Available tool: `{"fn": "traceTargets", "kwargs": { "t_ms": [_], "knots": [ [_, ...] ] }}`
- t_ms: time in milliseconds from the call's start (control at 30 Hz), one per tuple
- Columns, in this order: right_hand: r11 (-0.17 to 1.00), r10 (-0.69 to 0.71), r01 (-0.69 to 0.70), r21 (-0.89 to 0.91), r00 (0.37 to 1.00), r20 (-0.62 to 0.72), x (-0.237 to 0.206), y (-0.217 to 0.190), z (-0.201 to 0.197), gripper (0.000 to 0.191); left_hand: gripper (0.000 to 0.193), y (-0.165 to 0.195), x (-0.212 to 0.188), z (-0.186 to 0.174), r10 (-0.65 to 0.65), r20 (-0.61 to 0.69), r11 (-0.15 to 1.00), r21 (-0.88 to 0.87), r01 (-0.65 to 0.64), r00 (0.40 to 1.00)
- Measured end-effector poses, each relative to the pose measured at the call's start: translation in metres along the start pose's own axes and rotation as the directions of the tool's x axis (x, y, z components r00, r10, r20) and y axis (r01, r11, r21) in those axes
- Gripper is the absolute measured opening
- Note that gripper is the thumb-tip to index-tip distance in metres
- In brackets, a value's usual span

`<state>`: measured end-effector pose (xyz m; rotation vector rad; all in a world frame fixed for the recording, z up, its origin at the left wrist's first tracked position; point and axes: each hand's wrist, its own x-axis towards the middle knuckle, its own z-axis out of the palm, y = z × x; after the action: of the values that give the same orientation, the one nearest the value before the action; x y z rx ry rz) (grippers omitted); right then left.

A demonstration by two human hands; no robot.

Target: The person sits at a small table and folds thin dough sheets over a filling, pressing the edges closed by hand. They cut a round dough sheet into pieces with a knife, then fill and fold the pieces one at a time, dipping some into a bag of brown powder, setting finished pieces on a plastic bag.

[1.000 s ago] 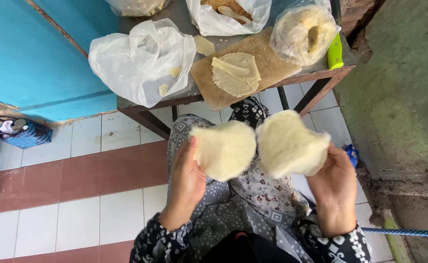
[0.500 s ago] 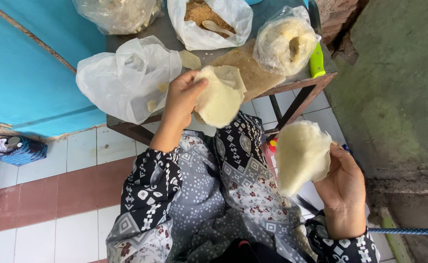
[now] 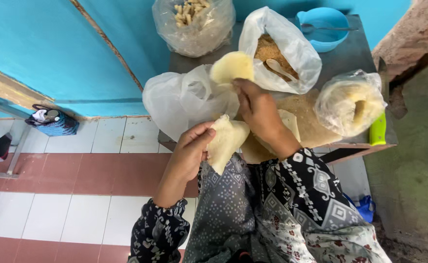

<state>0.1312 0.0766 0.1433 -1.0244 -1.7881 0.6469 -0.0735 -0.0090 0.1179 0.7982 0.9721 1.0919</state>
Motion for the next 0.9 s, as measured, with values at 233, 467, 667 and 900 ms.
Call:
{"fn": "traceTargets", "kwargs": {
  "t_ms": [233, 467, 667, 900],
  "knots": [
    [0.528, 0.391, -0.669, 0.522, 0.738, 0.550, -0.047, 0.033, -0.006, 0.043, 0.030, 0.006, 0.020, -0.012, 0.080, 0.238, 0.975, 0.183, -0.126, 0.968],
    [0.851, 0.352, -0.420, 0.315, 0.901, 0.252, -0.087, 0.016, -0.046, 0.027, 0.026, -0.036, 0.036, -0.006, 0.287, 0.078, 0.918, 0.262, -0.298, 0.955],
    [0.929, 0.156, -0.208, -0.306, 0.970, -0.186, -0.114, 0.046, -0.113, 0.021, 0.035, -0.078, -0.007, -0.034, -0.048, -0.057, 0.978, 0.202, 0.059, 0.997],
    [0.519, 0.643, -0.721, -0.459, 0.683, -0.347, -0.295, 0.094, -0.150, 0.023, 0.035, -0.091, -0.067, -0.069, -0.308, -0.404, 0.822, 0.343, 0.455, 0.861]
  ]
}}
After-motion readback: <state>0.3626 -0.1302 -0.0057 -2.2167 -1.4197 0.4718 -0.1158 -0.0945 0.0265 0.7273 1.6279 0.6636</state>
